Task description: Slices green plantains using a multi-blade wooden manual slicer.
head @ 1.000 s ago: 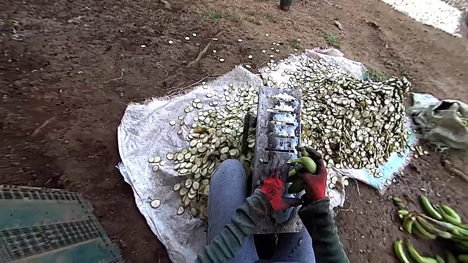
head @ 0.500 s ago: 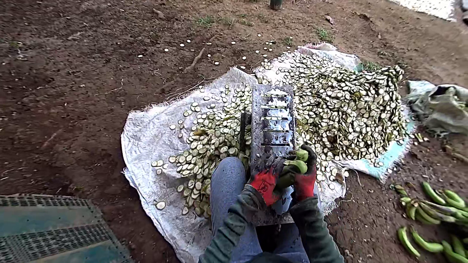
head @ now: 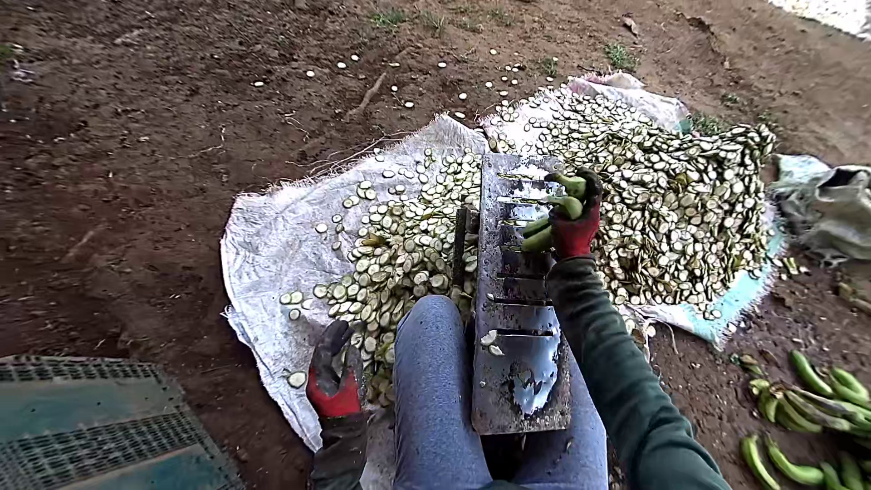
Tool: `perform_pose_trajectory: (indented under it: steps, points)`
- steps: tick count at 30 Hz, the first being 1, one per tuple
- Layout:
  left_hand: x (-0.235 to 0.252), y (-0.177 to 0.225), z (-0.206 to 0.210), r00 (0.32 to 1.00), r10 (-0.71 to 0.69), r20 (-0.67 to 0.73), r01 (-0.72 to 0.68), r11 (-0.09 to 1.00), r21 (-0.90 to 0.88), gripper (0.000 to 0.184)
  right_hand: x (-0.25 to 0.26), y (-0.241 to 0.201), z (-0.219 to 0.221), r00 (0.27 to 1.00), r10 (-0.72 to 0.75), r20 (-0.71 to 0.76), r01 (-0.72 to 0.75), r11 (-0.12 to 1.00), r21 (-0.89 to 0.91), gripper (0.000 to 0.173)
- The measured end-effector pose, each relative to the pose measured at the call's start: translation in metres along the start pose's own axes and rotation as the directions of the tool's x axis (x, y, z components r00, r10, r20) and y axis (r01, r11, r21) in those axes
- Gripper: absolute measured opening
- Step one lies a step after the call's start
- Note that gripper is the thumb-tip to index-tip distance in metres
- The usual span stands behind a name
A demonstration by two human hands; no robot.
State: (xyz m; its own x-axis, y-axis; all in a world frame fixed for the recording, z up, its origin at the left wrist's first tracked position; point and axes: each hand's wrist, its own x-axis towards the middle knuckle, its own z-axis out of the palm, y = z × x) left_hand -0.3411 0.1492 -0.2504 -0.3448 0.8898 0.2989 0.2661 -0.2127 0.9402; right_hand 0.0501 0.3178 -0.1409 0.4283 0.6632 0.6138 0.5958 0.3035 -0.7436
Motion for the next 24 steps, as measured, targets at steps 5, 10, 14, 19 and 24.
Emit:
perform_pose_trajectory:
  steps: [5, 10, 14, 19, 24]
  points:
    - [-0.013, -0.044, -0.026, 0.988, -0.151, -0.023, 0.152, 0.988, 0.025, 0.051, -0.166, -0.037, -0.108, 0.988, 0.127, 0.089, -0.148, 0.948, 0.283, 0.085]
    - [-0.016, -0.05, -0.009, 0.96, -0.267, -0.078, 0.269, 0.963, 0.008, 0.049, -0.132, -0.025, -0.068, 0.997, -0.001, 0.082, -0.014, 0.982, 0.189, 0.075]
    - [-0.019, -0.039, 0.008, 0.987, -0.154, -0.053, 0.154, 0.988, -0.001, 0.048, 0.014, 0.017, 0.015, 0.989, -0.117, 0.085, 0.126, 0.986, -0.11, 0.079]
    - [-0.023, -0.044, 0.007, 0.988, -0.142, -0.06, 0.142, 0.99, 0.005, 0.048, -0.027, 0.003, -0.011, 0.986, -0.069, 0.15, 0.075, 0.997, -0.035, 0.084]
    - [-0.022, -0.054, -0.002, 0.975, -0.218, -0.052, 0.22, 0.974, 0.044, 0.046, -0.201, -0.03, -0.1, 0.986, -0.094, 0.135, 0.066, 0.978, 0.198, 0.072]
